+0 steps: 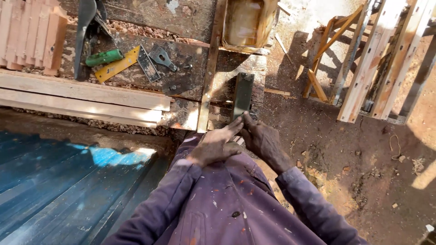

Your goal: Sharpening a small metal tool blade by rubbing it against a whetstone mounted on a wooden block.

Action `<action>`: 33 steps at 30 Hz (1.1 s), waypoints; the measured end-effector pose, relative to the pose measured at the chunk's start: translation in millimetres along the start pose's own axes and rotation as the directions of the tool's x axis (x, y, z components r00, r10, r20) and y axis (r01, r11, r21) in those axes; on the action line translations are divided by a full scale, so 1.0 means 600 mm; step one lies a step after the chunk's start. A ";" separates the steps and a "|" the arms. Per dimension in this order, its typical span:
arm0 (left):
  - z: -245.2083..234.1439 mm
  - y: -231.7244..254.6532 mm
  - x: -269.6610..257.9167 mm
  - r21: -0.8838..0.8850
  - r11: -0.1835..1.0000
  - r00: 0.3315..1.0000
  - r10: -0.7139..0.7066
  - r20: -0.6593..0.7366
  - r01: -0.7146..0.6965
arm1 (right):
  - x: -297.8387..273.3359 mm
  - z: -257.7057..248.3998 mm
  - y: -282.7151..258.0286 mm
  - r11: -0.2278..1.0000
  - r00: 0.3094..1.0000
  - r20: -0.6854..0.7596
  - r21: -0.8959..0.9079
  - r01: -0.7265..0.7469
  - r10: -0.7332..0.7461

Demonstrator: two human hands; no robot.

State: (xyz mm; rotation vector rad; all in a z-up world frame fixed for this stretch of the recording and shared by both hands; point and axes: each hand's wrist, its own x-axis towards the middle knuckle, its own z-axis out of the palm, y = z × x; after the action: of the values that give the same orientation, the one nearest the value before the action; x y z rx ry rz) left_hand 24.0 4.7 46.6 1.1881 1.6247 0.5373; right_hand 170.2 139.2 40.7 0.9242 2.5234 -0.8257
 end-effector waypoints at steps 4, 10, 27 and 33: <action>-0.006 -0.032 0.092 -0.005 0.991 0.983 0.131 -0.126 -0.132 | 0.065 -0.016 0.045 0.996 0.981 -0.174 -0.041 0.082 -0.088; 0.034 -0.021 0.005 0.003 0.998 0.995 0.064 -0.080 -0.064 | 0.003 0.025 0.015 0.993 0.991 -0.082 -0.057 0.103 -0.107; 0.018 0.029 0.002 0.052 0.998 0.995 -0.028 -0.096 0.033 | 0.005 0.012 0.016 0.990 0.990 -0.059 -0.064 0.126 -0.129; 0.012 -0.004 0.098 0.000 0.989 0.965 0.142 -0.220 -0.145 | 0.062 -0.031 0.032 0.994 0.997 -0.072 -0.107 0.012 -0.020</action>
State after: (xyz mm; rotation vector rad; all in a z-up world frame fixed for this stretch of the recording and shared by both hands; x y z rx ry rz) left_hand 29.3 54.2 14.7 1.2774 1.7231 0.7964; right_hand 153.9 180.4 29.5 0.9157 2.6124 -0.6660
